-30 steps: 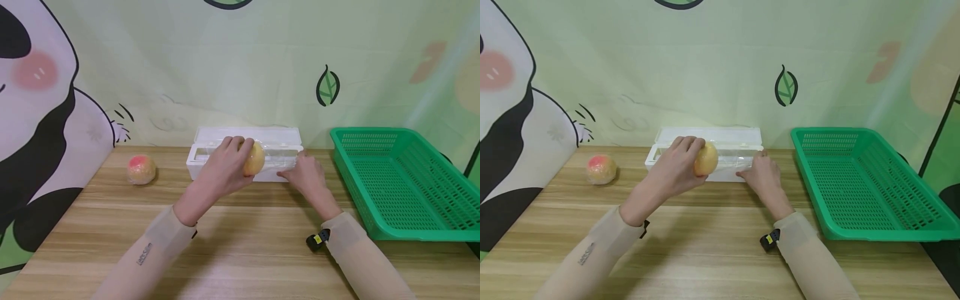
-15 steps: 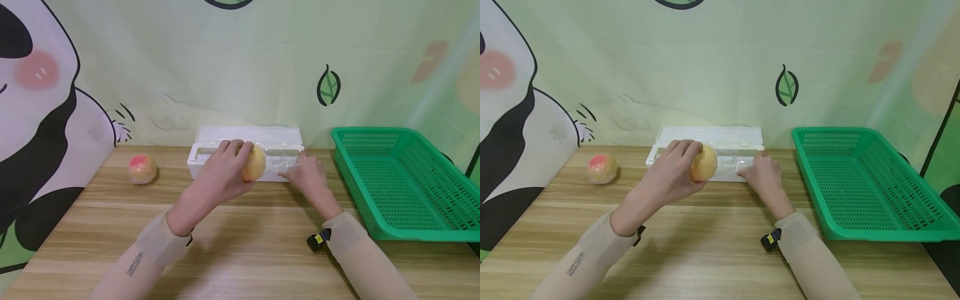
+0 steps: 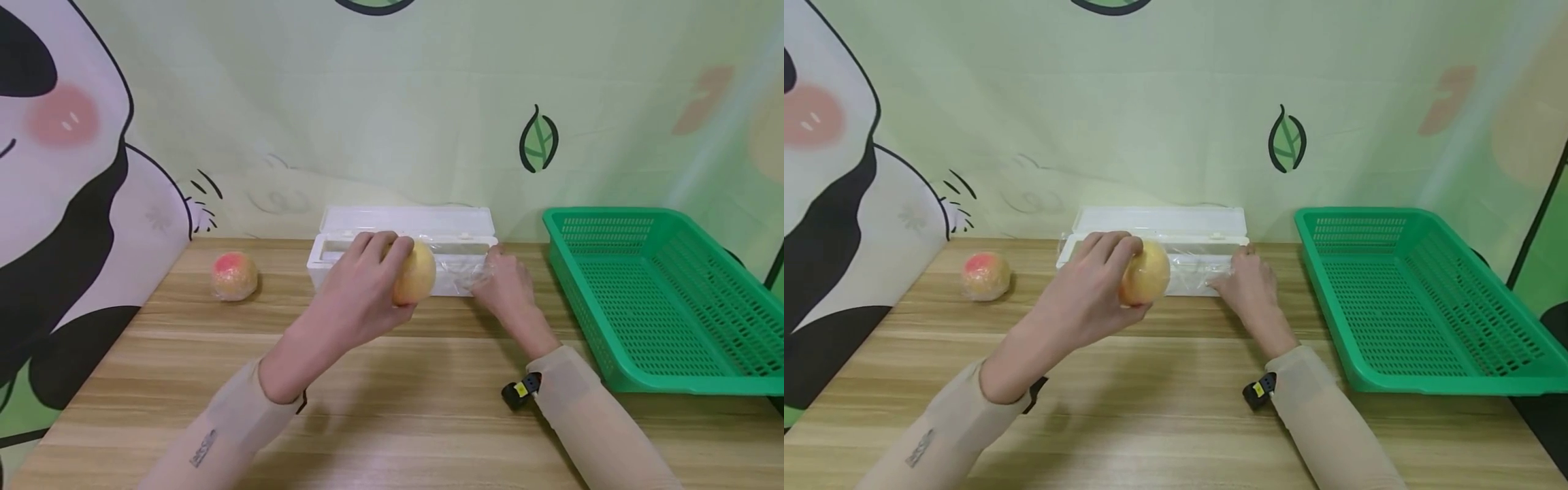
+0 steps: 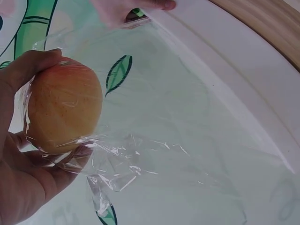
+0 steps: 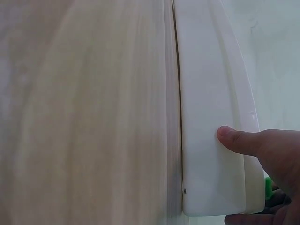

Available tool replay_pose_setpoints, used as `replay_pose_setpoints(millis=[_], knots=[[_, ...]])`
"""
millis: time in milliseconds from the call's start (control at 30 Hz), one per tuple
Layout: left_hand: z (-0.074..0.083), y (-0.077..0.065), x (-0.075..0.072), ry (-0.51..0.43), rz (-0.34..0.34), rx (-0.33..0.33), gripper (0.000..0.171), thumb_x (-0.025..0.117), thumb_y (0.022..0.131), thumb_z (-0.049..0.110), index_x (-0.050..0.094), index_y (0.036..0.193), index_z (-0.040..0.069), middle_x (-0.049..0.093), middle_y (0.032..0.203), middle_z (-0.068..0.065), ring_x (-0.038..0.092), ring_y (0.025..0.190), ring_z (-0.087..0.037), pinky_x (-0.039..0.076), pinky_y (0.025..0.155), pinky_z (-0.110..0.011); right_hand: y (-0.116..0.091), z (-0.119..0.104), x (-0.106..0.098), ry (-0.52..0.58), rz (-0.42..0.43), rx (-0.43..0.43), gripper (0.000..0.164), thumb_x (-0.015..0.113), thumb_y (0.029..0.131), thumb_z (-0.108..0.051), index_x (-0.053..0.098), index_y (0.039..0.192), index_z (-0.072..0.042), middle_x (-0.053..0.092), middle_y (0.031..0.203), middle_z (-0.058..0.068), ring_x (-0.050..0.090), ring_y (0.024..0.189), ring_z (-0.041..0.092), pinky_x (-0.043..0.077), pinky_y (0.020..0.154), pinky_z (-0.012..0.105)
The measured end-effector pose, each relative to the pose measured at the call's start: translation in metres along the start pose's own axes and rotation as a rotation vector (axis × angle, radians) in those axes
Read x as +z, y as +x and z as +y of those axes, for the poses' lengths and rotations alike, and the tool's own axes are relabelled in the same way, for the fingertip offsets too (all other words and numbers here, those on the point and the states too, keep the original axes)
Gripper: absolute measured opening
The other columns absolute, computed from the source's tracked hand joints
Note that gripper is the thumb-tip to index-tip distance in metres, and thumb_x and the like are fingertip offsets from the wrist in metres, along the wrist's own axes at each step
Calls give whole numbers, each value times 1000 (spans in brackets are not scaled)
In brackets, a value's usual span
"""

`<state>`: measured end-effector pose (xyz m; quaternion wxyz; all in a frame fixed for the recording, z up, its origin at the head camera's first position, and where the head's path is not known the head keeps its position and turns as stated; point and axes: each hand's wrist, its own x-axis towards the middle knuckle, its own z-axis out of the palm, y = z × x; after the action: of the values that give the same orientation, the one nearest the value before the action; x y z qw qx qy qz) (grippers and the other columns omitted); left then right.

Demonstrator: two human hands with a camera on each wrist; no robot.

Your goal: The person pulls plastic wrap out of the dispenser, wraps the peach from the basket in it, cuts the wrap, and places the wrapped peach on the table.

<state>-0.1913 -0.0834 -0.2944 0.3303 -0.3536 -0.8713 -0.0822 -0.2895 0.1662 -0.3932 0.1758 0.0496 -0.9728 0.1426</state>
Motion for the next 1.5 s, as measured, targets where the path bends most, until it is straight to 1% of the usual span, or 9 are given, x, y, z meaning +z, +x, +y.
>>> replay_pose_setpoints(millis=[200,400,567,733,767,1033,1233,1400,1500], knots=[[7,-5,-9,-16,6,-15,64,84,62,26,51,114,6,56,106,-12,54,96,-31,46,83,-34,0,1,1,-26,3,-9,54,67,81,-22,50,115,17,58,80,28,64,72,44,49,55,47],[14,-10,-17,-20,17,-17,62,83,62,26,52,112,6,56,106,-11,55,97,-30,46,83,-34,1,3,0,-39,-21,-5,52,66,79,-16,50,117,16,58,80,28,64,72,44,50,56,47],[20,-14,-24,-42,25,-15,61,85,61,25,53,110,6,55,106,-9,54,97,-29,46,83,-33,3,2,0,-47,-67,8,47,67,84,-13,49,117,15,58,82,28,64,74,43,50,56,46],[25,-18,-31,-58,25,-18,64,86,60,24,52,111,6,55,105,-9,53,94,-29,45,82,-33,4,-1,-1,-44,-104,37,70,74,85,-37,47,122,15,58,82,27,64,74,41,50,56,45],[26,-18,-33,-59,25,-20,64,86,60,24,52,111,6,55,105,-9,53,95,-29,45,83,-33,5,-1,-2,-44,-113,45,79,75,82,-44,46,125,16,58,80,26,64,73,40,49,55,43],[40,-25,-46,-63,20,-14,62,87,60,24,53,109,7,56,104,-8,54,92,-27,48,77,-31,2,-6,-3,-46,-137,66,113,73,74,-66,35,138,19,50,66,14,53,56,24,40,40,30],[50,-32,-53,-28,35,22,63,86,59,24,53,109,6,55,104,-11,53,92,-28,48,77,-33,-1,-5,0,-45,-101,10,107,71,80,-61,35,136,22,47,59,9,48,48,20,36,37,26],[58,-38,-58,-11,50,44,63,86,58,23,53,108,4,56,105,-14,55,93,-29,50,76,-35,-4,-6,0,0,-67,-16,99,74,81,-57,39,132,21,48,62,10,49,49,21,36,38,27],[62,-42,-60,5,70,53,62,85,58,23,54,108,4,58,106,-16,56,94,-31,51,76,-37,-5,-7,-2,22,-84,-12,98,73,82,-55,37,133,20,47,63,10,48,49,21,35,38,26]])
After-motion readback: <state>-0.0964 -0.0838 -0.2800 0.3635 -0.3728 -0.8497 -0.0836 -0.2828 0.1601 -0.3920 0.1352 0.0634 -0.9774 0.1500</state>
